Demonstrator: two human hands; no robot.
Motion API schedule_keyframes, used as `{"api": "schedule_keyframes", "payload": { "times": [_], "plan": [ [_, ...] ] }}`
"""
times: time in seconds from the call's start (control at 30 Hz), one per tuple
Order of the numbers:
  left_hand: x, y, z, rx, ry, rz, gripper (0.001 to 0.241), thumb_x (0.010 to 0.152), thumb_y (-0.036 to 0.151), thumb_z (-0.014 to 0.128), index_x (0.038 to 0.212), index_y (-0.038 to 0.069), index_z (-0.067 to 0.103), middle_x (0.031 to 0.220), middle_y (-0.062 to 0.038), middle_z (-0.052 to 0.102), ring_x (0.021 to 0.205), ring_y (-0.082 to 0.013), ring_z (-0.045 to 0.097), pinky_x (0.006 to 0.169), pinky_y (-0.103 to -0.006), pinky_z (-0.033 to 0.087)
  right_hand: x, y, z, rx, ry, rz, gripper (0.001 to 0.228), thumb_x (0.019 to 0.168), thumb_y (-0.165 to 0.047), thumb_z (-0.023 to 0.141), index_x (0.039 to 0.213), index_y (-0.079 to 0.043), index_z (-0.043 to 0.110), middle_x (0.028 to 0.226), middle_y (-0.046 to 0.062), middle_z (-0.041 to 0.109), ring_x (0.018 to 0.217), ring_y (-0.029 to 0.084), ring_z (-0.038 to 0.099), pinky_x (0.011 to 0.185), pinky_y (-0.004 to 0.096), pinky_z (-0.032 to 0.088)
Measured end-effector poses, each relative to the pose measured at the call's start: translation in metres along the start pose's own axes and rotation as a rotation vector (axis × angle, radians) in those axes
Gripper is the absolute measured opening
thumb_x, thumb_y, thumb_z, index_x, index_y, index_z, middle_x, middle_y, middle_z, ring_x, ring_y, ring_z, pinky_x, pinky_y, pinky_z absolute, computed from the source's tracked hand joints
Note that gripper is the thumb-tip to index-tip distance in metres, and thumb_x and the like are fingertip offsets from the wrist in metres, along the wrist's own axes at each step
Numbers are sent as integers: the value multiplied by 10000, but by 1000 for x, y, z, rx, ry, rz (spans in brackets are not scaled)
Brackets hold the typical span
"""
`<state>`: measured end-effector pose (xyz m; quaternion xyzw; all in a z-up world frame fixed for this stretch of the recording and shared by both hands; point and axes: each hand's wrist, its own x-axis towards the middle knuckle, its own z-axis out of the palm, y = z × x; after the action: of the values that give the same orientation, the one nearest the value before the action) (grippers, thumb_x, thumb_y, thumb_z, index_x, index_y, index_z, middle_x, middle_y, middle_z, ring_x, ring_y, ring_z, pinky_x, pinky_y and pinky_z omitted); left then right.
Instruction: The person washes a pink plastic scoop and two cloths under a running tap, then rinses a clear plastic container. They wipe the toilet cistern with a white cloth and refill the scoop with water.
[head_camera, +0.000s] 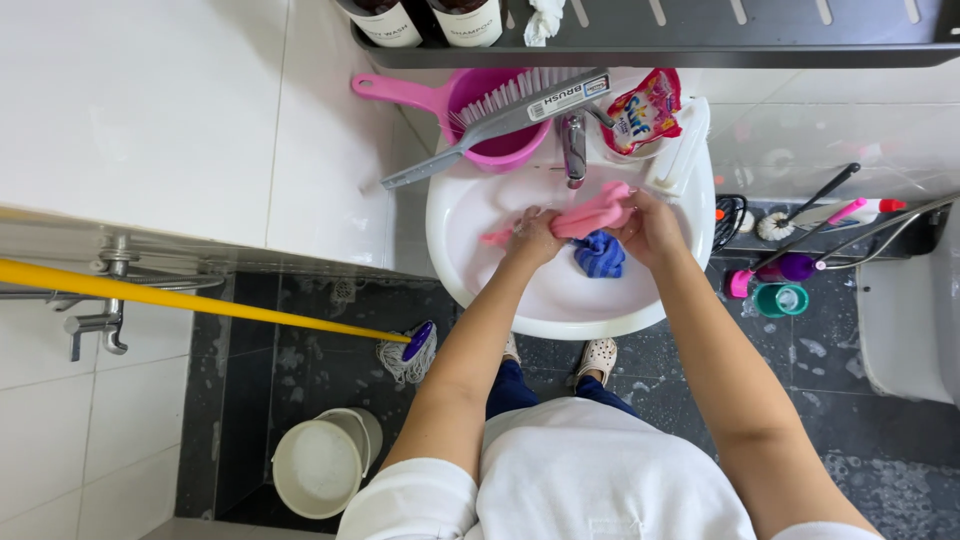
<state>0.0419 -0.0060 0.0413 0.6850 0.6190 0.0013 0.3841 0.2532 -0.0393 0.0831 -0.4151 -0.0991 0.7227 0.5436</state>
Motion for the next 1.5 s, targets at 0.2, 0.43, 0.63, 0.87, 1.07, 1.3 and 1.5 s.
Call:
{"api": "schedule_keyframes", "payload": {
  "times": [0.2, 0.43, 0.63, 0.87, 1.07, 1.3, 1.5],
  "plan": [
    [41, -27, 45, -330, 93, -10, 624, 762, 259, 760, 1310, 32, 566, 1366, -208, 618, 1306, -390, 582, 1107, -437, 469, 27, 52, -53, -916, 225, 81, 389, 987, -298, 661, 1320, -99, 631, 1201, 109, 701, 952, 261, 661, 985, 539, 542],
    [5, -32, 30, -1080, -349, 325, 641, 782, 104, 701, 1392, 27, 517, 1297, -118, 618, 1226, -280, 571, 1090, -401, 440, 37, 63, -4, -1, 99, 253, 498, 998, -474, 485, 1301, -86, 559, 1193, 137, 668, 1039, 301, 693, 888, 515, 578],
    [27, -52, 38, -1810, -124, 89, 495, 959, 315, 725, 1360, 59, 590, 1268, -83, 640, 1143, -202, 596, 948, -368, 463, 56, 92, 10, 267, 117, 206, 380, 1086, -337, 487, 1350, -71, 548, 1314, 127, 647, 1179, 264, 674, 1010, 464, 573],
    [37, -18, 35, -1761, 91, -1, 345, 880, 237, 736, 1196, 119, 670, 1172, -41, 659, 1081, -180, 615, 940, -351, 506, 24, 64, 56, 96, 268, 346, 431, 1028, -425, 414, 1332, -138, 519, 1322, 123, 582, 1204, 289, 586, 1000, 511, 482],
    [46, -6, 65, -1386, 319, 159, 258, 900, 159, 734, 1127, 46, 688, 1098, -71, 679, 1011, -181, 624, 911, -314, 521, 89, 94, 0, 94, 255, 242, 428, 970, -436, 465, 1225, -107, 566, 1228, 115, 641, 1119, 280, 634, 969, 521, 501],
    [39, -2, 30, -1719, 153, -133, 370, 960, 344, 702, 1124, 23, 617, 1057, -90, 701, 970, -223, 636, 885, -400, 516, 86, 102, 12, 204, 231, 172, 324, 938, -231, 507, 1178, -29, 591, 1126, 150, 692, 1046, 288, 691, 933, 440, 576],
    [44, -5, 39, -2043, 171, -68, 308, 913, 226, 689, 1173, 74, 626, 1087, -30, 696, 1070, -197, 643, 999, -372, 508, 105, 109, 9, 221, 333, -10, 262, 945, -113, 589, 1171, 21, 597, 1101, 159, 664, 1007, 293, 684, 927, 431, 587]
  ]
}}
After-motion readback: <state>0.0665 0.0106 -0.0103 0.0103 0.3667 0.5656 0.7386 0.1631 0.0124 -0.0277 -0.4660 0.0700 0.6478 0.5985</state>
